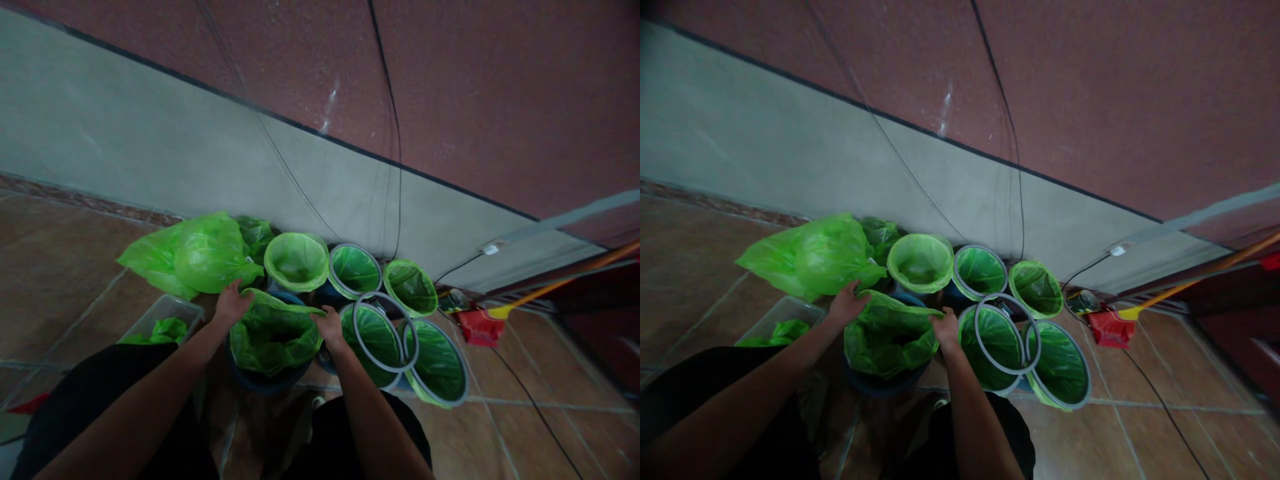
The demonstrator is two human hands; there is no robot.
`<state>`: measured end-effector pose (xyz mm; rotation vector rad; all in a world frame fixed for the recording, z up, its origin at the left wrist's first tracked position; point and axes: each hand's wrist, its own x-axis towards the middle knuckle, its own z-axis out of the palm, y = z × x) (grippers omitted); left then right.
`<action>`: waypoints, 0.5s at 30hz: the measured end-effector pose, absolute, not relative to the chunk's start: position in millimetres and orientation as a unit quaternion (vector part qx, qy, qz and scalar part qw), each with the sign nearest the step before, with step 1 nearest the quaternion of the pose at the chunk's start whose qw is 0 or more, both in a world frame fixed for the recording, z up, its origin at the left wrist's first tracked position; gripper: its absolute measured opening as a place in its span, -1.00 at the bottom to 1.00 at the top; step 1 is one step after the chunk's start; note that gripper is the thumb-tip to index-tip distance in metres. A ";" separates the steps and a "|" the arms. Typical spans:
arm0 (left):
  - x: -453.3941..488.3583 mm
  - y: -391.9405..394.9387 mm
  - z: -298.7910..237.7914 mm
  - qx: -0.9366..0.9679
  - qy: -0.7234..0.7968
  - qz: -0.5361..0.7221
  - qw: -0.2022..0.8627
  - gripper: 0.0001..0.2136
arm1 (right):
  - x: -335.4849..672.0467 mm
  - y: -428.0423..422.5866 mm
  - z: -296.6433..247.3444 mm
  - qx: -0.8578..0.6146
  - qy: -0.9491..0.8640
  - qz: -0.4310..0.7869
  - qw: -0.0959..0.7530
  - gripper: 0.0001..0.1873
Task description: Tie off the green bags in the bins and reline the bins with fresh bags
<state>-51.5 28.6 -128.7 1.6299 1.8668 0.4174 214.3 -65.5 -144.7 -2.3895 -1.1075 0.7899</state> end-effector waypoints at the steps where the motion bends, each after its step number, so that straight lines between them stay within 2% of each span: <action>1: -51.7 26.2 -127.8 0.629 0.704 0.130 0.302 -0.50 | 215.2 -68.8 -140.8 -0.848 -0.416 0.282 0.167 -0.51; 3: -52.9 20.6 -124.2 0.647 0.696 0.087 0.300 -0.62 | 217.1 -74.7 -132.7 -0.841 -0.452 0.270 0.124 -0.67; 5: -56.2 15.5 -118.4 0.648 0.699 0.075 0.293 -0.69 | 219.5 -79.4 -125.3 -0.845 -0.460 0.247 0.110 -0.68; 10: -68.1 10.9 -105.6 0.612 0.746 0.087 0.247 -0.59 | 227.7 -88.1 -118.7 -0.857 -0.446 0.225 0.125 -0.66; 15: -70.0 0.6 -117.6 0.615 0.743 0.049 0.258 -0.57 | 229.9 -101.1 -127.9 -0.847 -0.464 0.236 0.109 -0.64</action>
